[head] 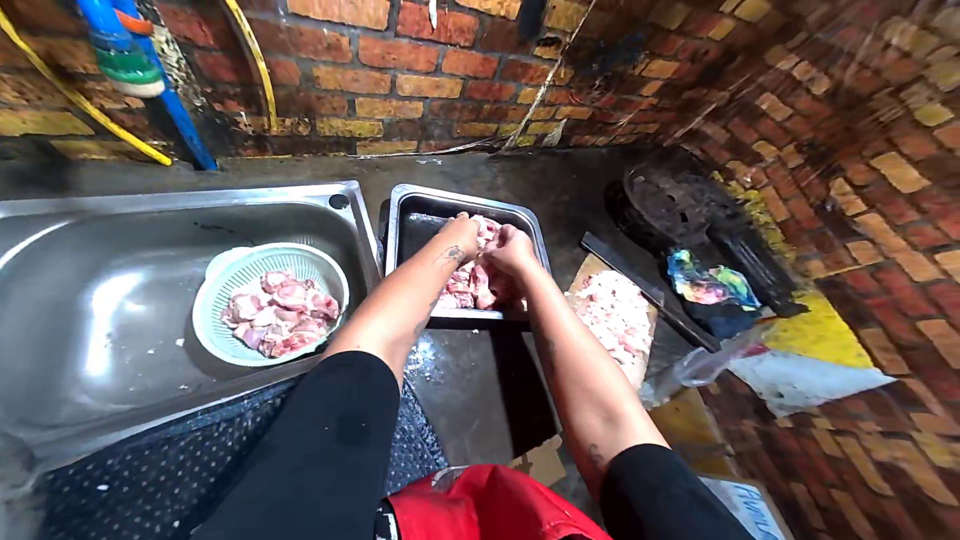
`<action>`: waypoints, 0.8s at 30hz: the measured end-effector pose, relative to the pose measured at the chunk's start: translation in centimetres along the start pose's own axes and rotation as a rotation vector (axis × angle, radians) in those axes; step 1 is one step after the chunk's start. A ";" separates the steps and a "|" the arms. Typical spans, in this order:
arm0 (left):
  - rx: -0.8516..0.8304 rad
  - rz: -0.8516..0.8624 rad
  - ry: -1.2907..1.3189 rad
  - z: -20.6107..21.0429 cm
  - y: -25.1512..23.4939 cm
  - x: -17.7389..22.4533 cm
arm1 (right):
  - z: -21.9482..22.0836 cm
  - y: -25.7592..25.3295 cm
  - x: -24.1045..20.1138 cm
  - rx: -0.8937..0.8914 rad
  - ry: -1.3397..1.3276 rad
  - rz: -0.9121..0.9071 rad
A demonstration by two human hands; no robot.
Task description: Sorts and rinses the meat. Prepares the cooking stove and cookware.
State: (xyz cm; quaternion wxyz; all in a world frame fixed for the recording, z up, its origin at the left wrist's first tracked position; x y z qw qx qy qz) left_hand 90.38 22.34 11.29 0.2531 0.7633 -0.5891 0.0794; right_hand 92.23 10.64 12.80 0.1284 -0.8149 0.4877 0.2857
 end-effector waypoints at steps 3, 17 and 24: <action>-0.043 0.019 0.026 0.4 -0.3 -0.5 | -1.7 0.3 3.0 0.110 -0.513 0.025; -0.130 -0.148 0.922 -1.8 2.5 -5.7 | -3.4 -0.7 5.4 -0.007 -0.074 0.260; 0.009 0.088 0.933 -7.3 13.9 -11.2 | -2.7 -0.2 3.1 -0.057 -0.377 0.124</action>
Point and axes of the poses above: each hand's wrist, its own y-axis away from the middle knuckle, its own z-axis out of the palm, x = y × z, the point moved 7 cm from there along -y, towards the middle knuckle, and after that the axes turned 11 degrees about -z, right-handed, at the moved point
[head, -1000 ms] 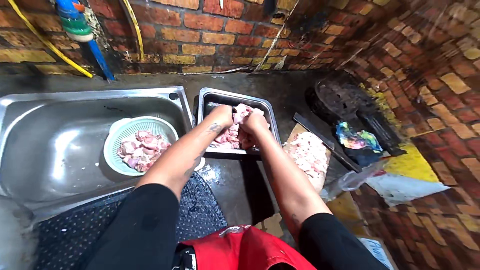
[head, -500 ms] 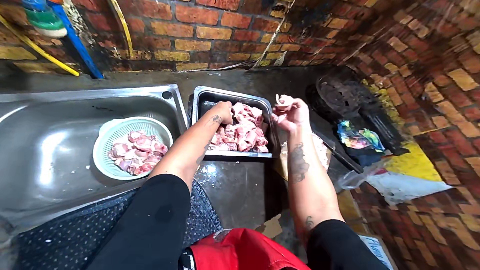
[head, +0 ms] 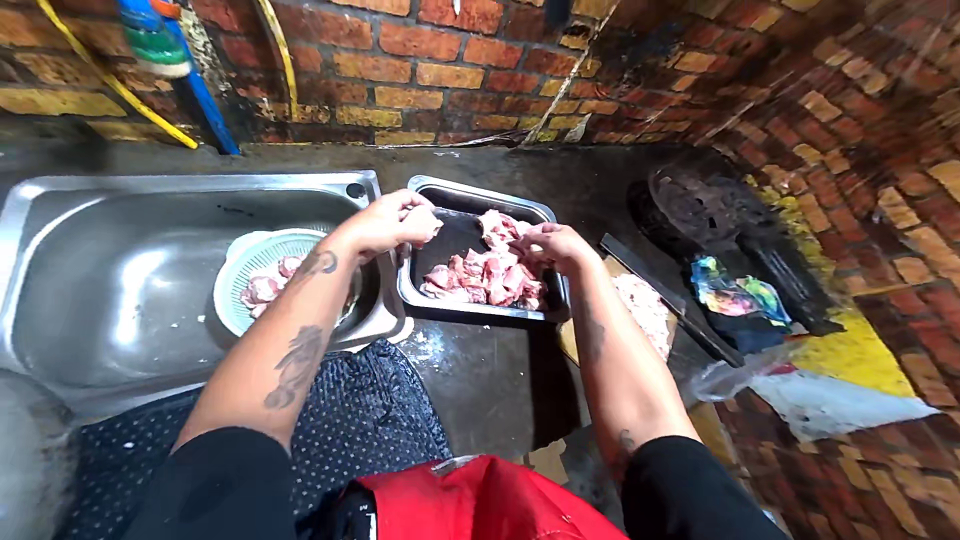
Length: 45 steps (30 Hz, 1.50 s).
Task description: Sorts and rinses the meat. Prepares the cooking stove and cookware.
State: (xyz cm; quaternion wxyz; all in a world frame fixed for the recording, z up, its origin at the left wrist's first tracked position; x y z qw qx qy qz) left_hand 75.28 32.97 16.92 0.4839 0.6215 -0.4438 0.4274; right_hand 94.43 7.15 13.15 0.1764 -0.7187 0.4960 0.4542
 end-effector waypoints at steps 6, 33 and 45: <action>0.399 -0.143 -0.264 -8.7 10.9 -2.6 | 5.6 2.3 -8.7 -0.208 -0.345 -0.287; -0.117 0.212 -0.912 14.9 -9.6 2.6 | 2.3 3.2 2.1 -0.281 0.446 -0.200; -0.301 -0.239 -1.258 16.7 -12.3 0.3 | 3.3 3.4 2.2 -0.277 0.475 -0.287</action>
Point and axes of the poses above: each hand's wrist, its own y-axis away from the middle knuckle, its own z-axis out of the palm, x = y × z, the point moved 7 cm from there along -y, towards the middle knuckle, and after that the axes turned 11 degrees about -z, right-handed, at the moved point
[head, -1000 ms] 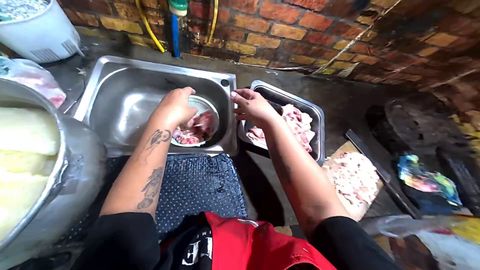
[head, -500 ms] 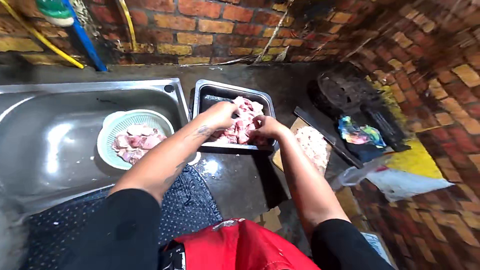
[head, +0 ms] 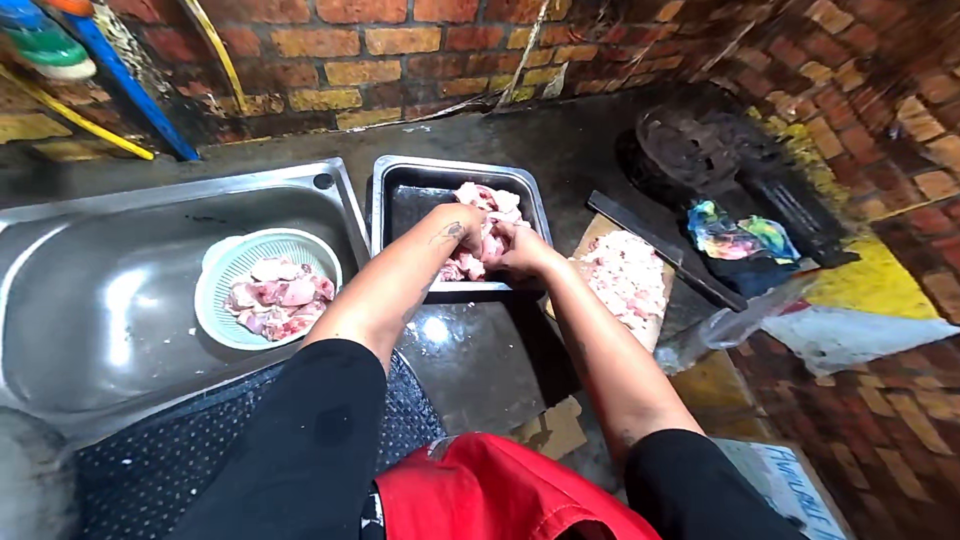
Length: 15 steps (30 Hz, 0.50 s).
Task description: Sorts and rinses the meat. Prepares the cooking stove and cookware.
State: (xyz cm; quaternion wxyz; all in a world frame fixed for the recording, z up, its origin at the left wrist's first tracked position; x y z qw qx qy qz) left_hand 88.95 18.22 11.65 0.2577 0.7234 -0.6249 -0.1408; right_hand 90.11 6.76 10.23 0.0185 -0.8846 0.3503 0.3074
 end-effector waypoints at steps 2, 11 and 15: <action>0.032 0.024 0.045 0.1 -0.2 -0.5 | 0.0 -0.3 -0.4 0.074 -0.015 -0.036; -0.013 0.185 1.141 -1.4 1.5 -5.8 | -1.9 -0.4 0.9 0.390 -0.903 -0.008; -0.116 0.300 1.493 -2.3 3.8 -6.6 | -1.9 -0.8 -1.0 0.309 -1.168 -0.053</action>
Point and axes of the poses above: each hand's wrist, its own y-axis away from the middle knuckle, its own z-axis out of the palm, x = y × z, the point moved 7 cm from there along -y, towards the middle knuckle, and after that the axes turned 11 degrees about -z, right-handed, at the moved point
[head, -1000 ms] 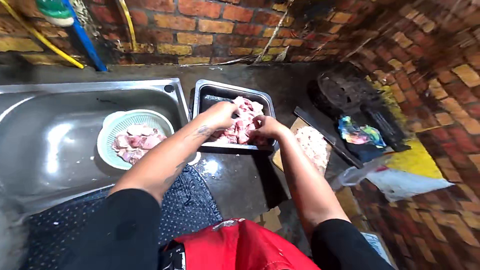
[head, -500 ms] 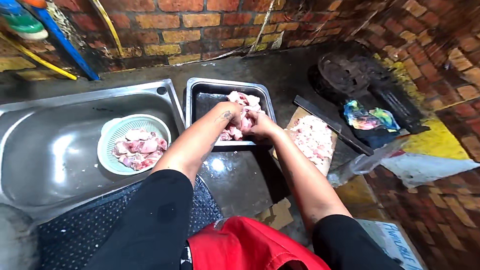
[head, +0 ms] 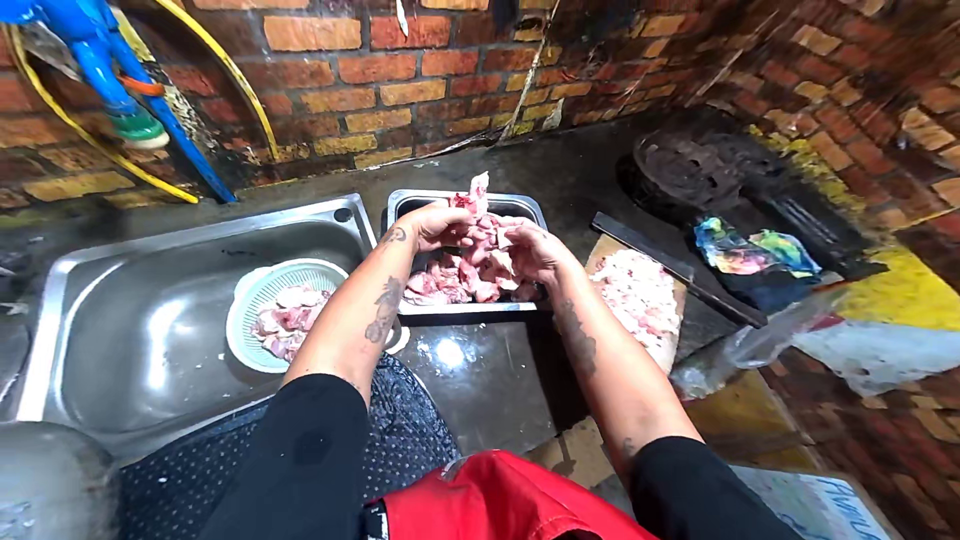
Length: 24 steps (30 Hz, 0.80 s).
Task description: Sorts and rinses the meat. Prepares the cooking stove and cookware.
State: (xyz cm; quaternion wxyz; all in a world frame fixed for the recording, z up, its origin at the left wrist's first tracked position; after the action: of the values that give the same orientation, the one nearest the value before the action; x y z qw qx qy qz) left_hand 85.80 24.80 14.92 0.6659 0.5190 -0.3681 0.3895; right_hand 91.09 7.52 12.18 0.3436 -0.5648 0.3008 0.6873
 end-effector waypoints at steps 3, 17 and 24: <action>-0.091 0.039 0.099 0.3 1.0 -0.3 | 2.2 0.1 -0.4 -0.057 -0.052 0.010; 0.136 0.394 0.746 -1.2 8.3 -3.0 | 12.4 3.7 -8.3 -0.372 0.367 -0.437; 0.848 0.071 -0.244 -13.3 21.5 -7.7 | 0.6 1.9 -4.4 -0.250 1.146 -0.105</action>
State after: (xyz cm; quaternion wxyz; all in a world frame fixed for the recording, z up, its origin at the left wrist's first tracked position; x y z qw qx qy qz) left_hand 64.28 40.12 14.16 0.3320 0.7757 -0.2690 0.4644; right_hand 89.72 6.29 16.69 0.0909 -0.8966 0.3269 0.2846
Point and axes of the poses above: each hand's wrist, its own y-axis away from the middle knuckle, its own z-axis out of the palm, x = y × z, the point moved 7 cm from there along -y, towards the middle knuckle, and after that the axes turned 11 degrees about -z, right-handed, at the moved point
